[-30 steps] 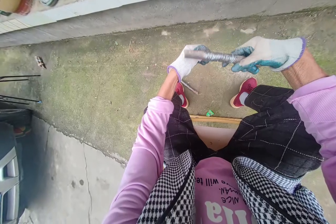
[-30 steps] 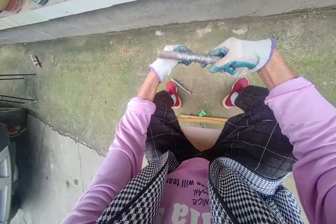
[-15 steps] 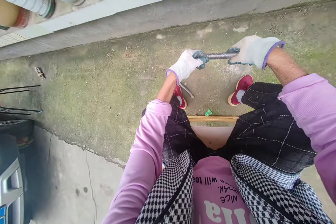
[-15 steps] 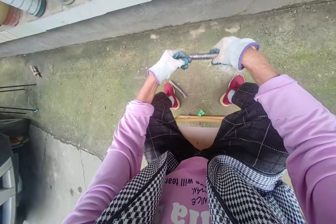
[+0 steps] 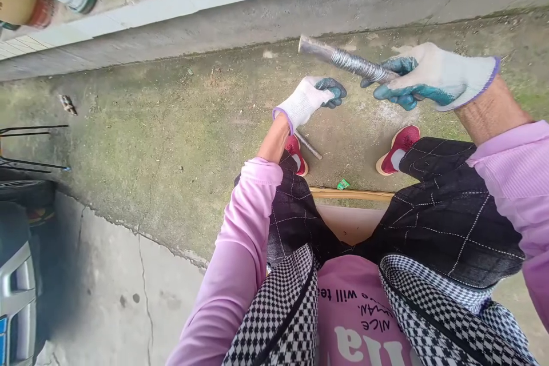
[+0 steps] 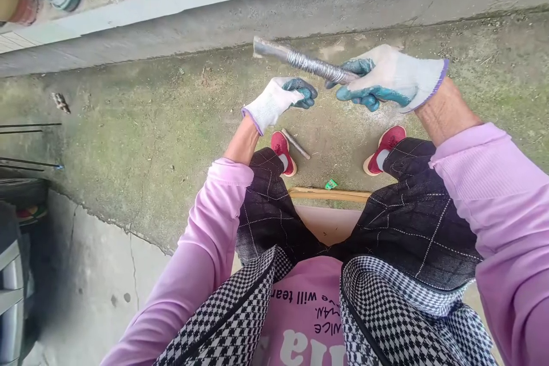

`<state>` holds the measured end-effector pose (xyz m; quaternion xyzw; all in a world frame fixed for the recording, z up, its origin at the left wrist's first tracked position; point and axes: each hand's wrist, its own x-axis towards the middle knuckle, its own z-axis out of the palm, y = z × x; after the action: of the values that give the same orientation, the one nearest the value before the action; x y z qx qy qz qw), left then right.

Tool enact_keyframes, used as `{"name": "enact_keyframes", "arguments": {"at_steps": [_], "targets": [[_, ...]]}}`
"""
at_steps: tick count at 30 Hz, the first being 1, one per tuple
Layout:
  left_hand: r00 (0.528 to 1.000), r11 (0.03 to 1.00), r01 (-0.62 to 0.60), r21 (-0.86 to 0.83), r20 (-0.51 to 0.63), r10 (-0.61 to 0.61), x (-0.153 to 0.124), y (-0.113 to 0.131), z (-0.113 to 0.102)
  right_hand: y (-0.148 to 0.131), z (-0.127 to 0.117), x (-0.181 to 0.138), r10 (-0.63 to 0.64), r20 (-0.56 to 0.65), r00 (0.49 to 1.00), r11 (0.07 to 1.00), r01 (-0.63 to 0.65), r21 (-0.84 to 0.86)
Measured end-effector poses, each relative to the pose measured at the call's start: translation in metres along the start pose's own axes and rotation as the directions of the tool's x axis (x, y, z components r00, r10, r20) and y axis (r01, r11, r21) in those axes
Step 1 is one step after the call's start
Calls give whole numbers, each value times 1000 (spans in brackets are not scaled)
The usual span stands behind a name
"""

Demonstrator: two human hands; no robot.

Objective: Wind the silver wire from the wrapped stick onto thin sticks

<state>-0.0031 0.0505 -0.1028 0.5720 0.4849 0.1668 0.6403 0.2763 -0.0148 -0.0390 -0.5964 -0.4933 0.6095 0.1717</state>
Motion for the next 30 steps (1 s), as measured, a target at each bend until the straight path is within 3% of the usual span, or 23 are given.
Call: {"name": "enact_keyframes", "arguments": {"at_steps": [5, 9, 11, 14, 17, 19, 21, 26, 30], "targets": [[998, 995, -62, 72, 3, 62, 3, -6, -6, 18, -4, 5, 90, 276, 957, 966, -17, -257], [999, 991, -33, 133, 21, 31, 6, -9, 0, 39, 4, 22, 139, 325, 935, 905, 13, -425], [999, 986, -43, 158, 25, 39, 7, -9, 3, 43, 7, 30, 178, 244, 953, 833, -14, -552], [999, 982, -46, 183, 14, 44, 5, -7, 7, 36, 7, 35, 181, -8, 983, 661, -128, -739], [1000, 992, -23, 126, 15, 21, 2, -3, 8, 20, -1, 32, 123, -188, 974, 581, -224, -782], [1000, 998, -1, 60, 29, 0, 1, -1, 8, 10, -6, 27, 84, -228, 970, 598, -232, -767], [999, 1000, 14, 15, 41, -15, -1, 1, 8, 4, -7, 22, 62, -239, 969, 676, -218, -704], [999, 999, 36, -13, 22, -36, -4, 6, 6, -5, 5, 8, 56, -237, 970, 955, -122, -271], [999, 1000, 20, 5, 35, -20, -3, 0, 4, -8, 9, 1, 25, -175, 984, 998, -35, -57]]}}
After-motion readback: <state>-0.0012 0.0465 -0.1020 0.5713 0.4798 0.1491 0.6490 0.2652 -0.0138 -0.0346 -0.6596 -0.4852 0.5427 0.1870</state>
